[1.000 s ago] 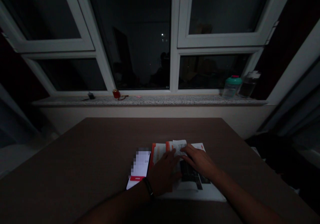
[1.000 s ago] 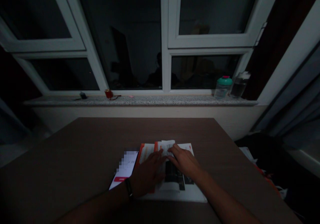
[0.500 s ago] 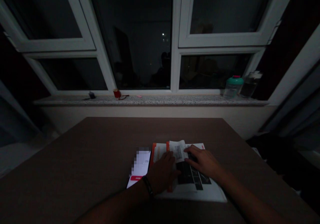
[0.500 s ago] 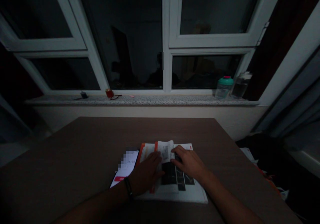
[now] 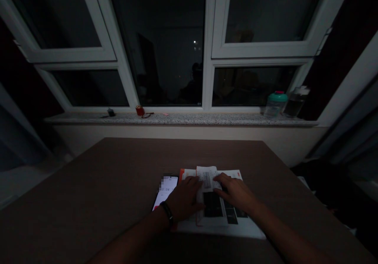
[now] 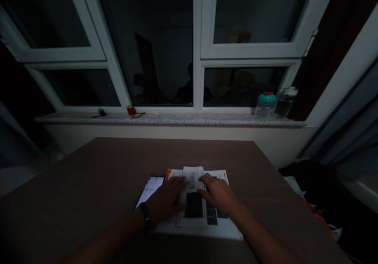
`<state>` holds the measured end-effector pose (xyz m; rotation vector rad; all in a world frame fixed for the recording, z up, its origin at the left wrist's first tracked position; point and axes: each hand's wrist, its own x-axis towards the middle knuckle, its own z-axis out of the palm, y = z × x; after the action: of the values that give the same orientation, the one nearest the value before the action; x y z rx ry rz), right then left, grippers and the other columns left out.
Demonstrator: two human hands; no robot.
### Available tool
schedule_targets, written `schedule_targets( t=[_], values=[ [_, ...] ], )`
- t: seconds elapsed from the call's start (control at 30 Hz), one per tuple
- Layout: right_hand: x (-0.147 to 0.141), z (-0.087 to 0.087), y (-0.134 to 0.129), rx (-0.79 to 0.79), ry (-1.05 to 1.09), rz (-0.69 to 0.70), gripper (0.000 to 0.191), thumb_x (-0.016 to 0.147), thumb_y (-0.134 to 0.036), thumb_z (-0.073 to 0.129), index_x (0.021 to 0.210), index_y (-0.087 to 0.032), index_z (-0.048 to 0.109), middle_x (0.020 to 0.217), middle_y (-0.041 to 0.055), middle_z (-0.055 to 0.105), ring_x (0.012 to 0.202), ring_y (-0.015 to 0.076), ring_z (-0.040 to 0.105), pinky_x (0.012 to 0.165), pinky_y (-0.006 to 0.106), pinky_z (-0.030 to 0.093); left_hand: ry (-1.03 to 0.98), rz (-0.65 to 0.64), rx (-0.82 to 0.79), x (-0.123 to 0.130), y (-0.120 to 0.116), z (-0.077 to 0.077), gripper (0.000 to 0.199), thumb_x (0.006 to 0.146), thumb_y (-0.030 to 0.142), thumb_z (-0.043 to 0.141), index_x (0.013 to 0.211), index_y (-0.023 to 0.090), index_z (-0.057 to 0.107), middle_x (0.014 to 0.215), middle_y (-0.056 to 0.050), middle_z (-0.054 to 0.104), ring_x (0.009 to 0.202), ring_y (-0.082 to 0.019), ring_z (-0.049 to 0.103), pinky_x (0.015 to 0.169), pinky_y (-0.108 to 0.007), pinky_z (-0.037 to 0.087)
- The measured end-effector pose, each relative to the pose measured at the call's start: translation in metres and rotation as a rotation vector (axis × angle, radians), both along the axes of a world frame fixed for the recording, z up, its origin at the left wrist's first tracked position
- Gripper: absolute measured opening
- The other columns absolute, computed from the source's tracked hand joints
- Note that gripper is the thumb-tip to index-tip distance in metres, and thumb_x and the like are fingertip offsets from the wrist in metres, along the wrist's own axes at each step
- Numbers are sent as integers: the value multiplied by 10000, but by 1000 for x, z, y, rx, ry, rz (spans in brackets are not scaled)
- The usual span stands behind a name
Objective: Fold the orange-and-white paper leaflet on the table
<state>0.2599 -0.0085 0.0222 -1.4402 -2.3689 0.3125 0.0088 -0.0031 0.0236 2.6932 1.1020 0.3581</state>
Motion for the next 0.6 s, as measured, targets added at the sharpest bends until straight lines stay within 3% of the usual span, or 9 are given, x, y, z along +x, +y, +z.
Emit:
schedule_targets(
  t=[0.6],
  values=[
    [0, -4, 1, -7, 3, -9, 337, 896, -384, 569, 1211, -266, 560, 1157, 62, 663, 911, 236, 663, 796, 340, 479, -38, -15, -51, -10, 1, 1, 752, 800, 494, 706, 1422, 206, 398, 1516, -139, 339, 1380, -324, 305, 1103, -509, 304]
  ],
)
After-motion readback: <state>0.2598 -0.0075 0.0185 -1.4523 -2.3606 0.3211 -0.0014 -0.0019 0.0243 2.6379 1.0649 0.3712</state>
